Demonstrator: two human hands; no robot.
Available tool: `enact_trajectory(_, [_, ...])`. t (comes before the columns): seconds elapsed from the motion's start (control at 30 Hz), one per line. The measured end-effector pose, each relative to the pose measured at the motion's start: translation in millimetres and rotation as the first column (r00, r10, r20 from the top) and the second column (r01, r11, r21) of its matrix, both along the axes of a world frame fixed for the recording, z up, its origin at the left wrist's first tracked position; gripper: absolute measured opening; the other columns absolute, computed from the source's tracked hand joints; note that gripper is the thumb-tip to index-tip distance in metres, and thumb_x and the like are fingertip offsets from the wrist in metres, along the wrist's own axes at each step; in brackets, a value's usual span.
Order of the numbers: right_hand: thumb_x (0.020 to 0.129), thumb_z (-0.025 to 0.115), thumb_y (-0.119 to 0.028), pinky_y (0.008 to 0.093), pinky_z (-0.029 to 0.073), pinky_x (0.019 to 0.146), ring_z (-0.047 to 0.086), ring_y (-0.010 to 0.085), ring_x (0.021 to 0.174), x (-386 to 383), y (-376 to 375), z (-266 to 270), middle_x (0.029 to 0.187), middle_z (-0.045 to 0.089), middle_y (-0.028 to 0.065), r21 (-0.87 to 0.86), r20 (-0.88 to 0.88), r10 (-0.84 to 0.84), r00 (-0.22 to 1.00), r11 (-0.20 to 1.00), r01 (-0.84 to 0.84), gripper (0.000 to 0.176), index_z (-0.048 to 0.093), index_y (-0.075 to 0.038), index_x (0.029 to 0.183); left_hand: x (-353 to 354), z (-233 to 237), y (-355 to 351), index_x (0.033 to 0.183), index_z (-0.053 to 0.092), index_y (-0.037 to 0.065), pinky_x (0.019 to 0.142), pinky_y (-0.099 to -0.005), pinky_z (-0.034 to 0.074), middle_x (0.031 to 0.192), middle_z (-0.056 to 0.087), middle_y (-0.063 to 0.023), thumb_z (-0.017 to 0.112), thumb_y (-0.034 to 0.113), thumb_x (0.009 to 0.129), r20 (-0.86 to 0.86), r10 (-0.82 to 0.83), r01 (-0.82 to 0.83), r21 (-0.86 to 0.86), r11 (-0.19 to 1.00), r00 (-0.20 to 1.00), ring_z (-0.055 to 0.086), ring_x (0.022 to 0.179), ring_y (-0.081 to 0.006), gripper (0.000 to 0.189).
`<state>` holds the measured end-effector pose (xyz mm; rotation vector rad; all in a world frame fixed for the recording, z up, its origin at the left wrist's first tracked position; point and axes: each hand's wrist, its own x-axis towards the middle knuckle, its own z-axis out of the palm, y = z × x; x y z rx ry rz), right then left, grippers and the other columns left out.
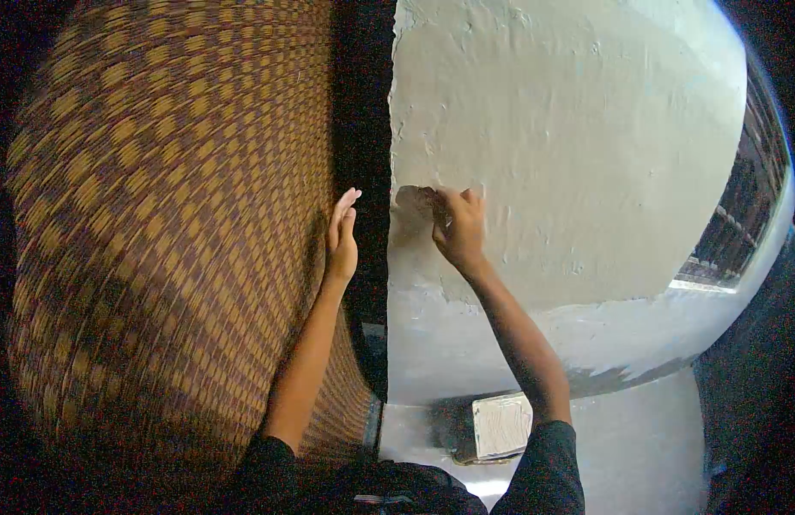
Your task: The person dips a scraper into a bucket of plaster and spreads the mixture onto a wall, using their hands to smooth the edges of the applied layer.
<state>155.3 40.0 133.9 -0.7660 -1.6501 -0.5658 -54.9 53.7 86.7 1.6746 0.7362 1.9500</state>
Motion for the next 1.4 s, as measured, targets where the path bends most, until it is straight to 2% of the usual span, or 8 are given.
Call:
enact_trajectory(0.17, [0.088, 0.069, -0.012, 0.0307, 0.048, 0.071, 0.06, 0.0207, 0.078, 9.9, 4.8, 12.9, 0.085, 0.065, 0.0094, 0.047, -0.523, -0.051, 0.851, 0.995, 0.089, 0.02, 0.066, -0.001, 0.104, 1.6, 0.2, -3.5, 0.138, 0.044, 0.001, 0.111, -0.0351, 0.03, 0.14, 0.049, -0.0132, 0.037, 0.018, 0.103, -0.005, -0.003, 0.003, 0.006, 1.0, 1.0, 0.043, 0.132, -0.0228, 0.04])
enact_trajectory(0.33, [0.087, 0.067, -0.006, 0.0319, 0.042, 0.061, 0.055, 0.0201, 0.066, -16.1, -2.4, -13.4, 0.077, 0.061, 0.0109, 0.122, -0.057, -0.058, 0.997, 0.99, 0.065, 0.018, 0.065, -0.001, 0.103, 4.1, 4.3, -9.7, 0.138, 0.045, 0.001, 0.112, -0.0355, 0.029, 0.139, 0.049, -0.013, 0.037, 0.018, 0.103, -0.011, 0.004, -0.004, 0.002, 1.0, 1.0, 0.043, 0.131, -0.0233, 0.04])
enact_trajectory(0.53, [0.089, 0.062, -0.007, 0.0358, 0.047, 0.068, 0.06, 0.0282, 0.076, -12.0, 1.0, 5.1, 0.086, 0.065, 0.0124, 0.084, -0.618, 0.059, 0.784, 0.996, -0.009, 0.016, 0.066, -0.001, 0.103, -2.7, -0.8, -5.0, 0.137, 0.046, 0.0, 0.112, -0.0358, 0.028, 0.139, 0.05, -0.013, 0.037, 0.019, 0.103, -0.055, 0.067, -0.065, 0.028, 0.997, 0.996, 0.043, 0.132, -0.0235, 0.04])
enact_trajectory(0.67, [0.083, 0.062, 0.001, 0.0363, 0.048, 0.075, 0.06, 0.0298, 0.081, -19.4, 0.7, -26.9, 0.089, 0.064, 0.0161, -0.143, -0.108, 0.007, 0.994, 0.989, -0.022, 0.021, 0.064, -0.003, 0.103, 4.4, 0.1, -7.4, 0.138, 0.045, 0.0, 0.113, -0.0352, 0.027, 0.14, 0.05, -0.0128, 0.036, 0.021, 0.104, -0.069, 0.046, -0.043, 0.042, 0.998, 0.997, 0.042, 0.133, -0.0229, 0.041])
enact_trajectory(0.87, [0.094, 0.061, -0.011, 0.0263, 0.048, 0.07, 0.061, 0.0147, 0.081, 1.4, -7.8, 11.3, 0.09, 0.068, 0.0096, 0.035, -0.655, 0.118, 0.746, 0.991, -0.127, 0.022, 0.062, 0.002, 0.112, -2.6, -6.9, -1.4, 0.136, 0.046, 0.001, 0.112, -0.038, 0.03, 0.138, 0.05, -0.0145, 0.038, 0.017, 0.102, -0.064, 0.07, -0.066, 0.057, 0.996, 0.996, 0.044, 0.131, -0.0265, 0.039])
enact_trajectory(1.0, [0.075, 0.06, 0.007, 0.0341, 0.047, 0.068, 0.06, 0.0266, 0.077, -7.2, -13.3, -17.8, 0.088, 0.064, 0.013, -0.025, -0.021, 0.12, 0.993, 0.992, -0.12, 0.035, 0.064, -0.004, 0.108, 5.7, -7.2, -1.6, 0.135, 0.047, 0.001, 0.111, -0.0375, 0.031, 0.138, 0.051, -0.0142, 0.039, 0.017, 0.101, -0.063, 0.056, -0.053, 0.043, 0.998, 0.996, 0.044, 0.131, -0.026, 0.039])
enact_trajectory(1.2, [0.084, 0.065, -0.005, 0.0347, 0.045, 0.066, 0.059, 0.0261, 0.076, 19.9, 5.0, 7.8, 0.088, 0.066, 0.0123, 0.085, -0.572, 0.092, 0.815, 0.995, -0.052, 0.02, 0.066, -0.003, 0.104, 8.2, -8.5, -6.7, 0.135, 0.047, 0.001, 0.111, -0.0367, 0.031, 0.137, 0.052, -0.0143, 0.04, 0.016, 0.101, -0.045, 0.04, -0.038, 0.047, 0.998, 0.998, 0.045, 0.13, -0.0258, 0.038])
enact_trajectory(1.4, [0.081, 0.064, 0.002, 0.0297, 0.046, 0.068, 0.06, 0.0219, 0.075, -1.2, -0.1, -2.7, 0.089, 0.067, 0.0118, -0.083, -0.065, 0.138, 0.988, 0.986, -0.143, 0.026, 0.066, -0.003, 0.106, 15.5, -6.8, -6.2, 0.135, 0.048, 0.0, 0.111, -0.037, 0.031, 0.138, 0.051, -0.0145, 0.04, 0.017, 0.101, -0.038, 0.028, -0.026, 0.036, 0.999, 0.999, 0.045, 0.13, -0.0259, 0.038])
